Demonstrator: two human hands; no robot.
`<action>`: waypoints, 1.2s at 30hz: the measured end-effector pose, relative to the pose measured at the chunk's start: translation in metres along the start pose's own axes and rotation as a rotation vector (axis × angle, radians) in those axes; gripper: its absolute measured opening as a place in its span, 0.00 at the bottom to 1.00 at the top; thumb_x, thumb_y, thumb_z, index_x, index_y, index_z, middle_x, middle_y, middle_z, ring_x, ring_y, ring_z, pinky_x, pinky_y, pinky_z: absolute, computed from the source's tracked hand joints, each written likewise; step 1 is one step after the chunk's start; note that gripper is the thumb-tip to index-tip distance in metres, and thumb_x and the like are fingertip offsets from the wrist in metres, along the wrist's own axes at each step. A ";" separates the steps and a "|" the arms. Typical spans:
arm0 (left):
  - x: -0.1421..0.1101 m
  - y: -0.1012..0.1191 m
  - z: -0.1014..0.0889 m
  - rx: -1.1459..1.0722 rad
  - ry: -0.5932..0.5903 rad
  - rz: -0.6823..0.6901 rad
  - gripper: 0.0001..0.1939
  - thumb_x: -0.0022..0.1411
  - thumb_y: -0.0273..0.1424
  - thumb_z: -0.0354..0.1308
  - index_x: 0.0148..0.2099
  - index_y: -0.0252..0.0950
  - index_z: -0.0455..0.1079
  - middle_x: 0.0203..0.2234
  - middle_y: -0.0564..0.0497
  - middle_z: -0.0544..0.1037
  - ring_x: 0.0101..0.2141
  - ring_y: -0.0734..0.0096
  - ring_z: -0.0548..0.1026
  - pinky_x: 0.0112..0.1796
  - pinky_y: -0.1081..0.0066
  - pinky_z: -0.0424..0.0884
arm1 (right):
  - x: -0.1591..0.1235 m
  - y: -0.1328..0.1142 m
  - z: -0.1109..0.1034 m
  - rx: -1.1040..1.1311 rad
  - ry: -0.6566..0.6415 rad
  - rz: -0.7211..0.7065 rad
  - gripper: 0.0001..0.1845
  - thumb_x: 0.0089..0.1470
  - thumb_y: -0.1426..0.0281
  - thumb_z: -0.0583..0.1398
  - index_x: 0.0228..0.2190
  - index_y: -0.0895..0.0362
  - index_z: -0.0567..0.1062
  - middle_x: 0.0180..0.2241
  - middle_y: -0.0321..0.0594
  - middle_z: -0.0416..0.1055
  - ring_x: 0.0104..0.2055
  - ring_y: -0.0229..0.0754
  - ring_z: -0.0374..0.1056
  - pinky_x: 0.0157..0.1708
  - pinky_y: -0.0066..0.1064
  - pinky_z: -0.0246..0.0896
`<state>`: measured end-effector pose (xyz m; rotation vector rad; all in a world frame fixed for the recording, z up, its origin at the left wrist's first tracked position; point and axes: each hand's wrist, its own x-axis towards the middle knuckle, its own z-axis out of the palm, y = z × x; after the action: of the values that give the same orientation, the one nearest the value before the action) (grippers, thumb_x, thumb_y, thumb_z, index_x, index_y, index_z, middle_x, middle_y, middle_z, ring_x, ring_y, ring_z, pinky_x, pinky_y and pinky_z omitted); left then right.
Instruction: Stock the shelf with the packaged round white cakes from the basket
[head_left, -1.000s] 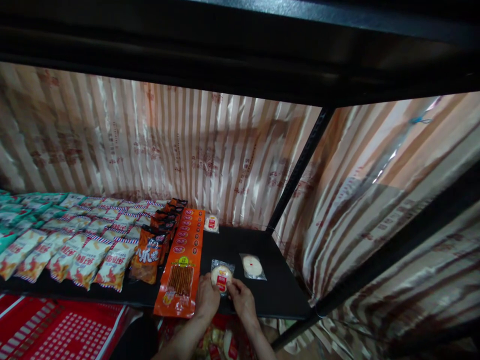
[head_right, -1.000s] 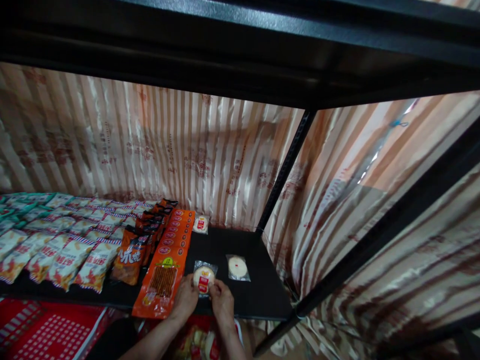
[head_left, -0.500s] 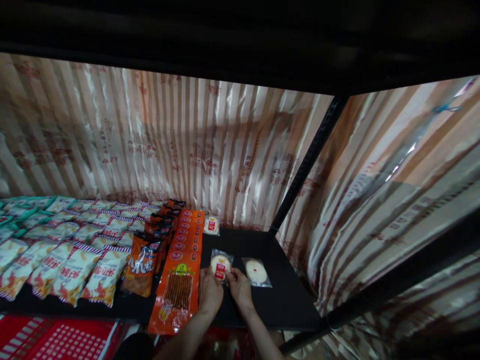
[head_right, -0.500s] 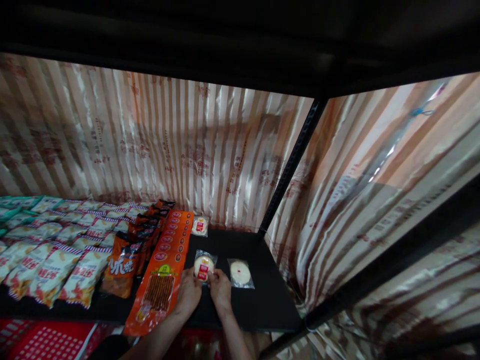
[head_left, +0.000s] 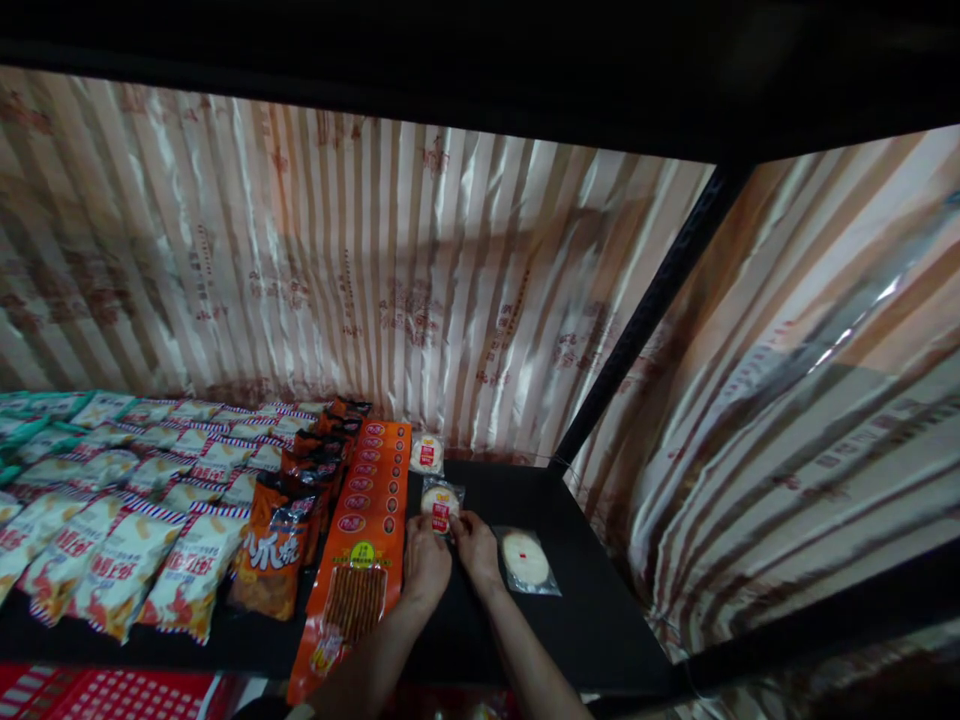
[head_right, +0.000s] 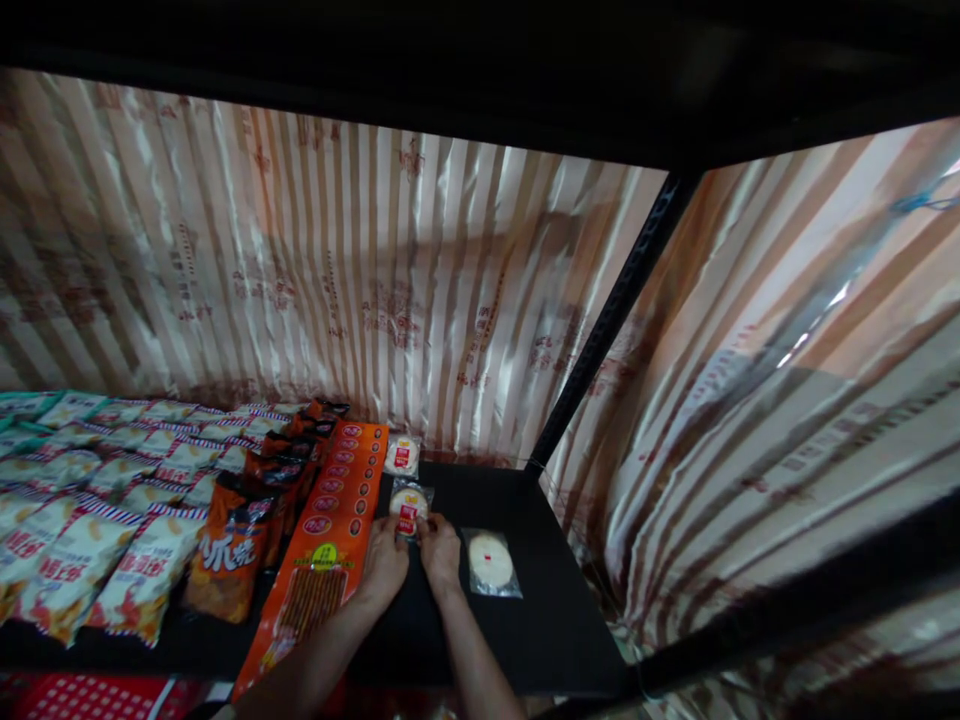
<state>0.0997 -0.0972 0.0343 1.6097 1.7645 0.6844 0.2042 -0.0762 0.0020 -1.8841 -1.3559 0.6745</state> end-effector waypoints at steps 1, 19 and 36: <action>0.004 0.000 0.001 -0.009 0.003 0.005 0.21 0.57 0.20 0.44 0.53 0.27 0.63 0.51 0.40 0.66 0.51 0.69 0.65 0.50 0.78 0.58 | 0.004 0.000 0.001 -0.014 0.013 -0.004 0.14 0.51 0.64 0.52 0.32 0.59 0.73 0.28 0.43 0.75 0.29 0.40 0.71 0.29 0.25 0.60; 0.057 0.000 0.007 -0.106 -0.027 0.015 0.23 0.56 0.19 0.44 0.54 0.26 0.63 0.56 0.39 0.62 0.57 0.67 0.58 0.57 0.71 0.52 | 0.060 -0.002 0.029 0.038 0.110 -0.053 0.14 0.49 0.63 0.53 0.30 0.57 0.74 0.28 0.40 0.75 0.30 0.40 0.70 0.30 0.26 0.61; 0.075 0.000 0.008 -0.113 -0.050 -0.009 0.23 0.55 0.19 0.45 0.54 0.28 0.63 0.57 0.42 0.60 0.58 0.68 0.56 0.57 0.73 0.49 | 0.083 -0.013 0.036 -0.013 0.146 -0.089 0.12 0.48 0.66 0.55 0.32 0.58 0.75 0.28 0.40 0.74 0.30 0.39 0.69 0.32 0.27 0.61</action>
<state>0.1028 -0.0236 0.0208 1.5293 1.6668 0.7205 0.1958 0.0135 -0.0103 -1.8334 -1.3437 0.4750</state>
